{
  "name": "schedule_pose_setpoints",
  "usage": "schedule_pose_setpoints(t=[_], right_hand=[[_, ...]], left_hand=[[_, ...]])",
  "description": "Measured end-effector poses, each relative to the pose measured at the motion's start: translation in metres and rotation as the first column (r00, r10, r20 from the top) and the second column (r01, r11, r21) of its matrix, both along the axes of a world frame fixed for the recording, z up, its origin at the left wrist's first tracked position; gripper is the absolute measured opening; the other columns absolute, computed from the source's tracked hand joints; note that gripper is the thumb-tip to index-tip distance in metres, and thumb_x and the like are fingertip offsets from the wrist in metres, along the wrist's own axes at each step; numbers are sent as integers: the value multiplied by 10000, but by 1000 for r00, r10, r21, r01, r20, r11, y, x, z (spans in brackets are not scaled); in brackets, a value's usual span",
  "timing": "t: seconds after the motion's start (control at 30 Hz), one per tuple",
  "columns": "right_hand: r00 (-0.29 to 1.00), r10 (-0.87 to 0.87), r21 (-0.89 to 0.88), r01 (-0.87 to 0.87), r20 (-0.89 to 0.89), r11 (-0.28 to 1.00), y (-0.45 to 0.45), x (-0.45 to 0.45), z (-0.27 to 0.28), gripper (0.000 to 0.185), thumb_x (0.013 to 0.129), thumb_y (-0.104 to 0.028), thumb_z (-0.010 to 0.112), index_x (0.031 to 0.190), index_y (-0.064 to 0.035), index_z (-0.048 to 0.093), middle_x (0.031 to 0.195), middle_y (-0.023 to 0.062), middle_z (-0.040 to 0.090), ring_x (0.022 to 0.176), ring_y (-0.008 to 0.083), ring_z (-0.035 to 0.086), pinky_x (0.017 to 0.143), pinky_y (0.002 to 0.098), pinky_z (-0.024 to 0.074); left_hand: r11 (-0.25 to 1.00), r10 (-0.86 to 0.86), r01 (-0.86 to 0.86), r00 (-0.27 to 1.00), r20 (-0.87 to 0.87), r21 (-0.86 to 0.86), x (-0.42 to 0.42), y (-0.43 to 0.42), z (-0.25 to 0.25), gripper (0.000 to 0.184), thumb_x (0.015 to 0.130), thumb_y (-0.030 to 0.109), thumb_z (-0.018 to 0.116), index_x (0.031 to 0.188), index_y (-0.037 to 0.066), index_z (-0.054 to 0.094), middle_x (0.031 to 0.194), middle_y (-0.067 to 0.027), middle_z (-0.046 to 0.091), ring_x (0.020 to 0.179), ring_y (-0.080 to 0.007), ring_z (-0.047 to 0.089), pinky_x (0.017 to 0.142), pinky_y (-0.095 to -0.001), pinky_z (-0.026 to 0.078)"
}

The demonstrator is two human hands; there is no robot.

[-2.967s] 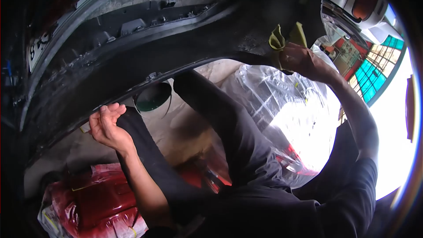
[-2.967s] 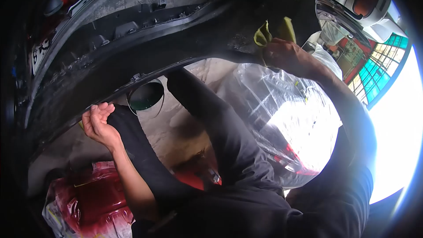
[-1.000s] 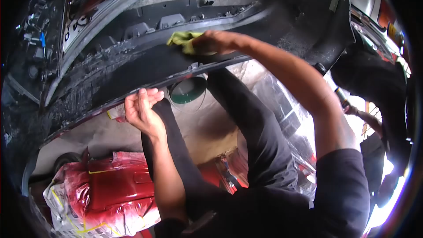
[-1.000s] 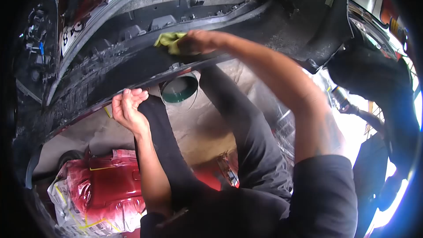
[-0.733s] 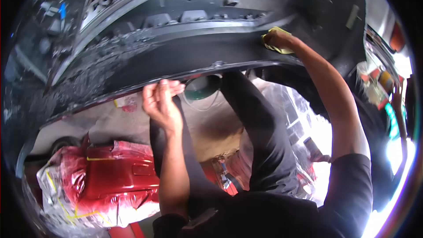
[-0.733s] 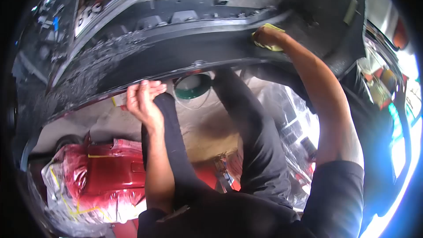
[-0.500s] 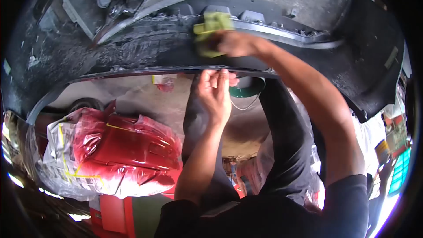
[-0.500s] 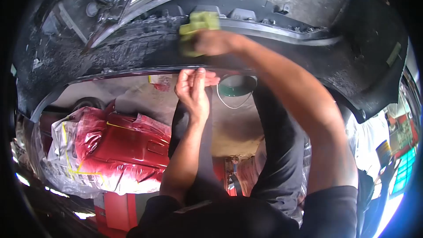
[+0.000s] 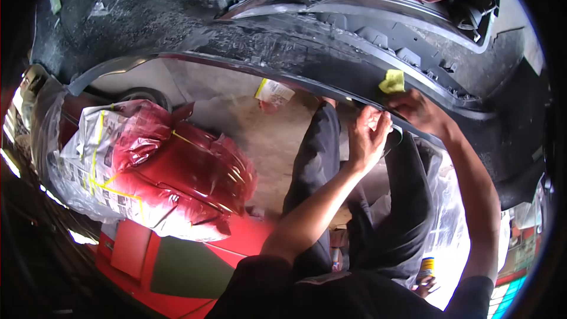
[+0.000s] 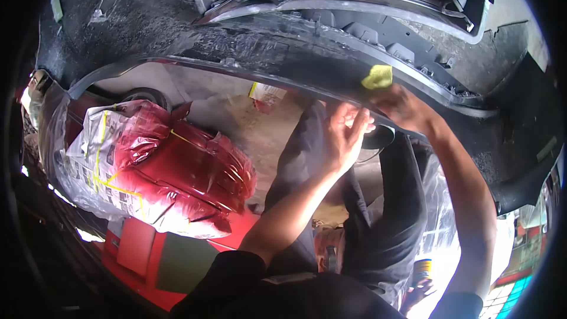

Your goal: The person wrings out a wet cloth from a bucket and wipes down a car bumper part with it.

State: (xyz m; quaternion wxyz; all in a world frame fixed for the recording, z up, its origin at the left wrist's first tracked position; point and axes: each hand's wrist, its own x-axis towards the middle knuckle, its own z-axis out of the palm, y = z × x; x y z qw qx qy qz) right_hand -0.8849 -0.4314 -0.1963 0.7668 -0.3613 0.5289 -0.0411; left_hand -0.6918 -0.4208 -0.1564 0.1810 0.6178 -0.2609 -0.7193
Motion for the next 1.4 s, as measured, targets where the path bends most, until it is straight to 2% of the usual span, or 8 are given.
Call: schedule_pose_setpoints(t=[0.03,0.1,0.37,0.57,0.67,0.93,1.17,1.4], right_hand=[[940,-335,162,322,61,933,0,27,-5,386,925,-43,588,1308,-45,636,1267,160,664,1178,290,634,1023,393,516],[968,-57,-390,153,246,908,-35,74,-48,512,863,-176,571,1360,-60,610,1294,213,613,1245,345,567,1081,438,451],[781,-118,-376,420,613,826,-142,208,-121,316,960,-188,491,920,65,676,1314,207,625,1199,371,565,1066,432,438],[903,318,-400,-416,-289,817,-7,20,-59,503,948,-102,577,1447,-71,527,1282,139,662,1021,226,671,903,325,530],[909,-116,-60,101,-401,993,64,-39,-62,269,894,-28,594,1119,33,728,965,112,754,864,148,663,802,323,532],[302,-923,-266,893,-240,362,91,-43,202,373,824,-64,511,1143,46,669,983,134,716,872,173,677,809,307,533],[769,-535,-421,381,-350,823,166,40,279,548,763,-45,695,1301,4,604,1421,286,520,1240,477,558,1104,524,410],[661,-737,-605,533,-139,592,299,-7,294,509,772,-2,648,1279,-29,633,1386,218,567,1203,410,602,1013,480,493]], left_hand=[[999,-30,31,999,28,-29,3,2,0,110,985,78,643,995,-11,579,801,-57,673,719,-97,659,639,-267,556],[990,-96,103,993,73,-94,5,3,-5,106,965,53,655,984,-17,577,790,-65,677,702,-98,658,633,-272,548],[871,-442,473,872,213,-129,23,-3,6,142,912,91,700,992,-9,639,906,-95,722,892,-216,679,864,-344,527],[985,-168,169,986,20,-36,10,-7,-1,234,1018,200,615,982,-32,617,829,-143,718,679,-207,716,661,-322,608],[981,-183,182,983,-1,-72,10,-8,-1,220,1024,200,605,1013,-20,613,851,-140,714,686,-204,711,653,-317,603],[910,-268,322,938,-221,262,0,21,50,444,1048,387,528,1342,54,514,1115,-156,646,912,-242,695,720,-372,617],[807,10,247,902,-431,536,-33,72,156,553,1073,395,447,1502,48,398,1478,-137,493,1352,-274,485,1139,-447,387],[900,-131,187,978,-165,394,-20,120,180,473,996,135,497,1446,-8,459,1377,-170,590,1241,-319,599,1067,-475,473]])
